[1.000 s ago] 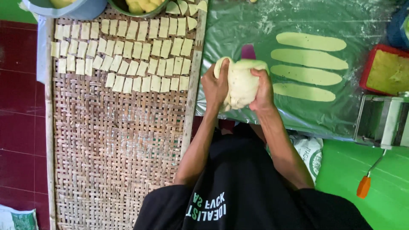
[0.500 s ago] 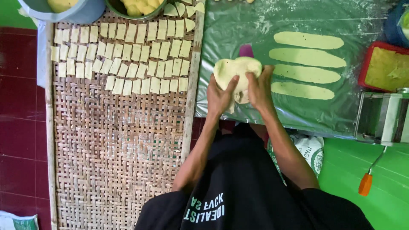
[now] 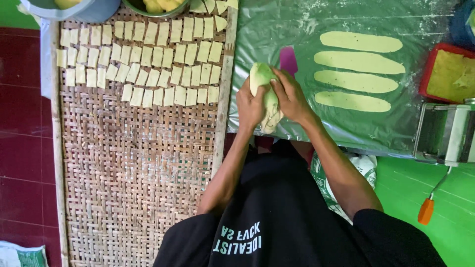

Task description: Rolling dough through a manual machine and kneading it by hand on a plastic-covered floor.

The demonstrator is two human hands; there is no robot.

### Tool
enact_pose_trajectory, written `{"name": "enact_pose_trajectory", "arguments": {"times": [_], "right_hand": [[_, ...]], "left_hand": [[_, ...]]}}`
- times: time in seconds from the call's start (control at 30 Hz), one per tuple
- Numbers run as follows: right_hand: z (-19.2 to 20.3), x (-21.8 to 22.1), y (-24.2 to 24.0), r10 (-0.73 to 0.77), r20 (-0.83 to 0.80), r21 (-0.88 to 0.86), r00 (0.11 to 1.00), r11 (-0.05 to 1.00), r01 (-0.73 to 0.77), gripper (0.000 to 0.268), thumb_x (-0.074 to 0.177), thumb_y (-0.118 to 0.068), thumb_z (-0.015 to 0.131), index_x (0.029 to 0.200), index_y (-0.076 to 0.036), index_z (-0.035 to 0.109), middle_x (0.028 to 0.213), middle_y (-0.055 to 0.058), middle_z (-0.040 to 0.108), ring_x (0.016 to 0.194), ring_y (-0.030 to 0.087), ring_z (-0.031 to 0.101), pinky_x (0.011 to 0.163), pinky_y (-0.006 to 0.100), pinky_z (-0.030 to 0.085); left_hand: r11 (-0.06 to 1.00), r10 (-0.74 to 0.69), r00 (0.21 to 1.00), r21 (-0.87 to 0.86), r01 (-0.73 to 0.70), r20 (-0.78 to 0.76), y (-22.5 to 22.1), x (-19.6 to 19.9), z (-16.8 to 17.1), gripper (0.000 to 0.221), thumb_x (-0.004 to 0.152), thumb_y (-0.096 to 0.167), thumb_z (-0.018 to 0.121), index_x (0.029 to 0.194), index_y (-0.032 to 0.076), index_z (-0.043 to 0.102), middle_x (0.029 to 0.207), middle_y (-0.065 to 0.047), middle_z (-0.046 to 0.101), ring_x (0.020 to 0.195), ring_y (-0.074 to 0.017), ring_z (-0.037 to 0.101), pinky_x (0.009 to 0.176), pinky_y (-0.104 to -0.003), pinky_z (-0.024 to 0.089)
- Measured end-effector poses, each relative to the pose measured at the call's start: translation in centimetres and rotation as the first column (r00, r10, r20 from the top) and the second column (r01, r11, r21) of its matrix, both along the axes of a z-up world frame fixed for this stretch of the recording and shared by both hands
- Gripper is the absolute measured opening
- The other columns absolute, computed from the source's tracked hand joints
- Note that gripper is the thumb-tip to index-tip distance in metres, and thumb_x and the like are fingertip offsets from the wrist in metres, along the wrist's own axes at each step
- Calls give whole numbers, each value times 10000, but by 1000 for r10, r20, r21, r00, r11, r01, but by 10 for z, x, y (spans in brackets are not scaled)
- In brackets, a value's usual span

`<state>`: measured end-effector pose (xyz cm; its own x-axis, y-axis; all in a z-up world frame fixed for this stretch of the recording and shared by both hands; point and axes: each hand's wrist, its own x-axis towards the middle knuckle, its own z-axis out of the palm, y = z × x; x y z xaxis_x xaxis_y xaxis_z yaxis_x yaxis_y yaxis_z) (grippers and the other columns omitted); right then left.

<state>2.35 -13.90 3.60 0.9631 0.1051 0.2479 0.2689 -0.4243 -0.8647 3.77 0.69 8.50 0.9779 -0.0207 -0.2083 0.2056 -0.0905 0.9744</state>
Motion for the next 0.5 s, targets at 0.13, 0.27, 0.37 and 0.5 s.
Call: {"name": "enact_pose_trajectory", "arguments": {"times": [0.13,0.27,0.37,0.5], "right_hand": [[-22,-4,5,-184,-12,-34,983,982,184,191,1099,-227,603,1042,-91,724,788,84,686,813,265,718,745,397,534],[-40,-1,6,-428,-213,205,879,860,468,346,1060,-276,594,765,-127,696,623,7,597,647,92,549,618,319,474],[-73,2,-8,-634,-477,240,608,572,785,328,920,-431,648,852,-114,700,751,60,641,698,165,594,688,322,480],[-21,11,0,-579,-625,400,524,338,852,361,846,-397,660,951,-57,717,875,95,683,794,182,647,763,294,515]], "left_hand": [[983,75,995,163,-84,60,-8,4,-44,327,785,394,637,918,96,657,710,-264,614,648,-454,617,637,-513,458],[981,149,977,105,-166,152,-10,6,-76,477,823,430,716,1213,166,641,1047,-222,612,987,-441,624,871,-539,477],[992,93,990,74,-101,103,-5,-15,-20,611,934,433,698,1445,138,541,1350,-289,535,1325,-527,478,1116,-631,383],[998,-47,968,58,34,247,-19,-35,0,1134,768,365,886,1643,81,224,1580,-392,310,1447,-613,297,1183,-678,301]]}}
